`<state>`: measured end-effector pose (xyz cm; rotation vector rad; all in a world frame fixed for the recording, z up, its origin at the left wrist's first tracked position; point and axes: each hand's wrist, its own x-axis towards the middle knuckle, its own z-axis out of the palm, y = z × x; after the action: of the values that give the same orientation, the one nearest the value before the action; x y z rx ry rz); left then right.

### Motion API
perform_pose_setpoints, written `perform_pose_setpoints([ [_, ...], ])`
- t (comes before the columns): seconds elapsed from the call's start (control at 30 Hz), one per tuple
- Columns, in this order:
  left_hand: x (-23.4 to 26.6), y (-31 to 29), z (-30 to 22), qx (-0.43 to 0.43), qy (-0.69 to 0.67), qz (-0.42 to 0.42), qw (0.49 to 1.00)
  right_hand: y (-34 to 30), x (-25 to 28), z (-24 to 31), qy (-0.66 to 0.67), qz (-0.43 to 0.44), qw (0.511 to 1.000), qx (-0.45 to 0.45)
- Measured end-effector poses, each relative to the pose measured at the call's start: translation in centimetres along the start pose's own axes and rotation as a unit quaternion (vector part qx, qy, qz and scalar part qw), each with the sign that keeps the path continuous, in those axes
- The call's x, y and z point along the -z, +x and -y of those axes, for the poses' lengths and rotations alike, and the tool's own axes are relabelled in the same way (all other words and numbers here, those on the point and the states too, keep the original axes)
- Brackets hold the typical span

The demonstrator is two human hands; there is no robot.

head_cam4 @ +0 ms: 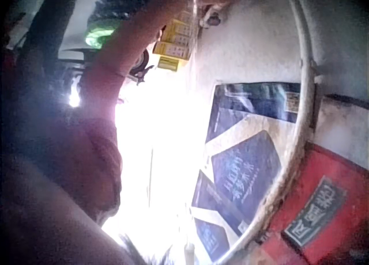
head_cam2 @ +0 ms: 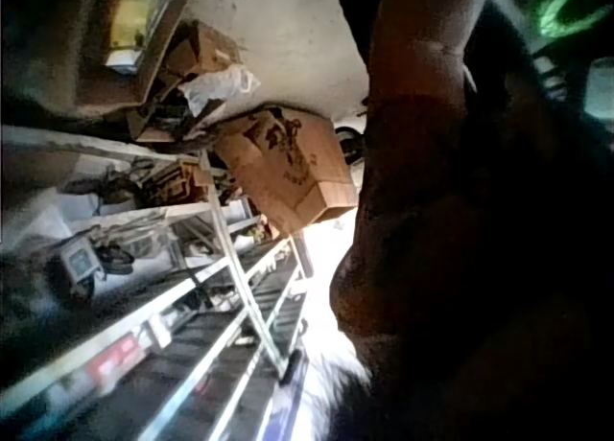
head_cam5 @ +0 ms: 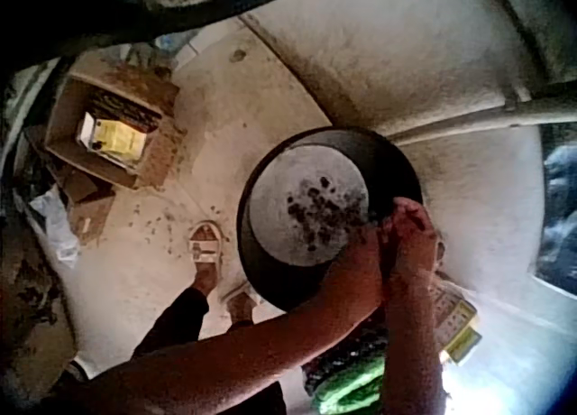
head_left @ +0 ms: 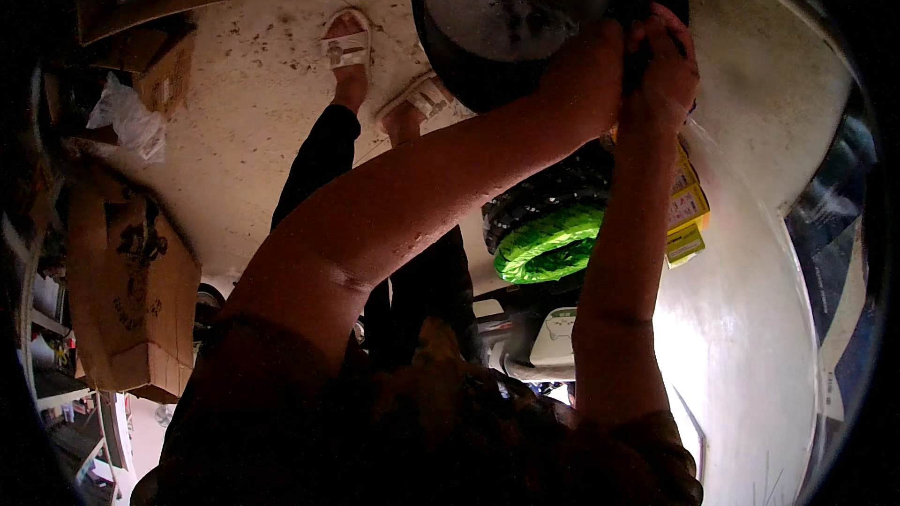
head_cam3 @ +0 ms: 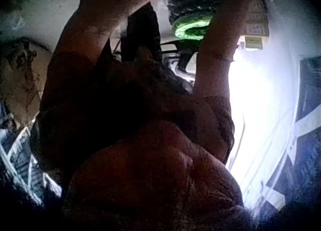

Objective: The person washes a blue cloth in a bucket of water, wrings it out, and wipes down the headlight housing, handlebars, and seat of a white electric scooter.

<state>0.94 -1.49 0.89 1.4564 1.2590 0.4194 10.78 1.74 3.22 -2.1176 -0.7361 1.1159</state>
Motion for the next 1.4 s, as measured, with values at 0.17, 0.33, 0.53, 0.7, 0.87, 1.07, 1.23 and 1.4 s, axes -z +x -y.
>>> perform_pose_setpoints([
  [0.17, 1.2, -0.6, -0.4, -0.078, 0.089, -0.091, 0.989, -0.9, -1.0, 0.1, 0.141, -0.034, 0.973, -0.181],
  [0.33, 1.2, -0.5, 0.8, -0.010, -0.151, 0.060, 0.987, -4.7, -1.3, 3.7, 0.165, -0.064, 0.965, -0.194],
  [0.53, 3.2, -0.2, -1.9, 0.179, -0.508, 0.262, 0.801, -7.9, 2.7, 8.2, -0.082, -0.019, 0.985, -0.150],
  [0.7, 5.1, -0.2, -5.2, 0.246, -0.632, 0.288, 0.676, -8.3, 6.5, 7.0, -0.186, 0.046, 0.979, 0.069],
  [0.87, 8.7, -1.0, -7.4, 0.296, -0.616, 0.308, 0.662, -8.3, 7.1, 6.2, -0.024, 0.117, 0.989, 0.091],
  [1.07, 9.4, -3.5, -8.7, 0.276, -0.817, 0.346, 0.370, -7.5, 4.5, 6.8, 0.550, 0.354, 0.755, -0.042],
  [1.23, 9.5, -5.3, -10.2, 0.182, -0.859, 0.390, 0.278, -7.9, 3.1, 7.4, 0.606, 0.387, 0.684, 0.124],
  [1.4, 13.8, -9.7, -11.7, 0.178, -0.764, 0.340, 0.520, -10.7, 4.3, 11.5, 0.586, 0.406, 0.701, 0.024],
])
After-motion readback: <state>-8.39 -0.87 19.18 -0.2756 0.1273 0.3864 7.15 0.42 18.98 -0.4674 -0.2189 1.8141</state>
